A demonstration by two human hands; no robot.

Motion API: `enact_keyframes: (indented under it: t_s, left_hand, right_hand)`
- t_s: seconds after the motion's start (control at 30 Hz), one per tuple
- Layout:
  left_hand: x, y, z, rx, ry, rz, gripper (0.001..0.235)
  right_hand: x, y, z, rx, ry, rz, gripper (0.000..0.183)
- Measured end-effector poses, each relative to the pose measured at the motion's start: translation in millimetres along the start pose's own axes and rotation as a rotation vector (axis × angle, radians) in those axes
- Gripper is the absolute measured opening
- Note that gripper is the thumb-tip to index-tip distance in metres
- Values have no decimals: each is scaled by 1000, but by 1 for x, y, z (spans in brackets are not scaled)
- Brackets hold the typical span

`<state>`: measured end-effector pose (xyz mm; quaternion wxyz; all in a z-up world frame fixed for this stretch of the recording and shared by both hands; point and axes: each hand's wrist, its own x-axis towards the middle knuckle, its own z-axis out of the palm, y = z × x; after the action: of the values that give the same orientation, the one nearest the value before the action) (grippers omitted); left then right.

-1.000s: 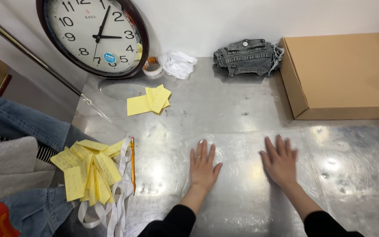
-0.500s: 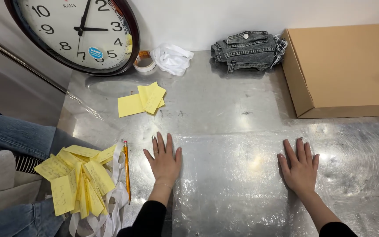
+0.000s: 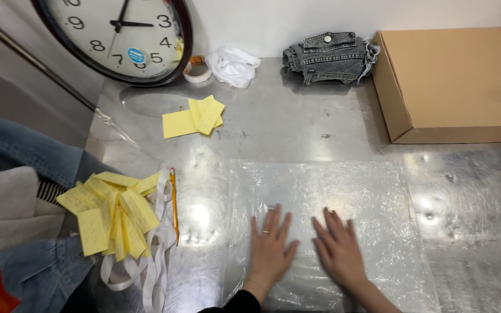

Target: The person removes a pair of jeans from a cardboard box, wraps them in plastic wrap, and places them on the table. They then retrieve a different cardboard box, place it on the table, and tie a white ribbon around it.

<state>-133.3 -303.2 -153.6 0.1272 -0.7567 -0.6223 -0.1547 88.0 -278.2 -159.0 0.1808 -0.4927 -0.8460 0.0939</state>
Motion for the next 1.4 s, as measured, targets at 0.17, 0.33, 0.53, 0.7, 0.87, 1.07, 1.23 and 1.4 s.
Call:
enact_keyframes:
  t_s: [0.17, 0.33, 0.53, 0.7, 0.87, 1.07, 1.23, 1.4]
  left_hand:
    - [-7, -72, -83, -291, -827, -518, 73]
    - [-77, -104, -24, 143, -155, -340, 69]
    - [-49, -3, -24, -370, -271, -298, 77]
    - [-49, 46, -30, 55, 26, 281, 109]
    - [-60, -1, -40, 30, -21, 241, 71]
    - [-100, -76, -35, 396, -192, -23, 81]
    - [-73, -88, -43, -267, -368, -288, 71]
    - [13, -59, -40, -485, -435, -371, 63]
  right_hand:
    - [-52, 75, -21, -133, 198, 228, 58]
    - [-96, 130, -45, -265, 96, 539, 59]
    - [-84, 53, -10, -90, 172, 433, 67]
    - [-63, -37, -13, 181, -75, -17, 60]
    - [-96, 21, -34, -165, -41, 159, 66]
    - [-155, 116, -71, -275, 30, 449, 64]
    - [-125, 124, -76, -187, 89, 507, 63]
    - [-16, 82, -50, -6, 126, 437, 67]
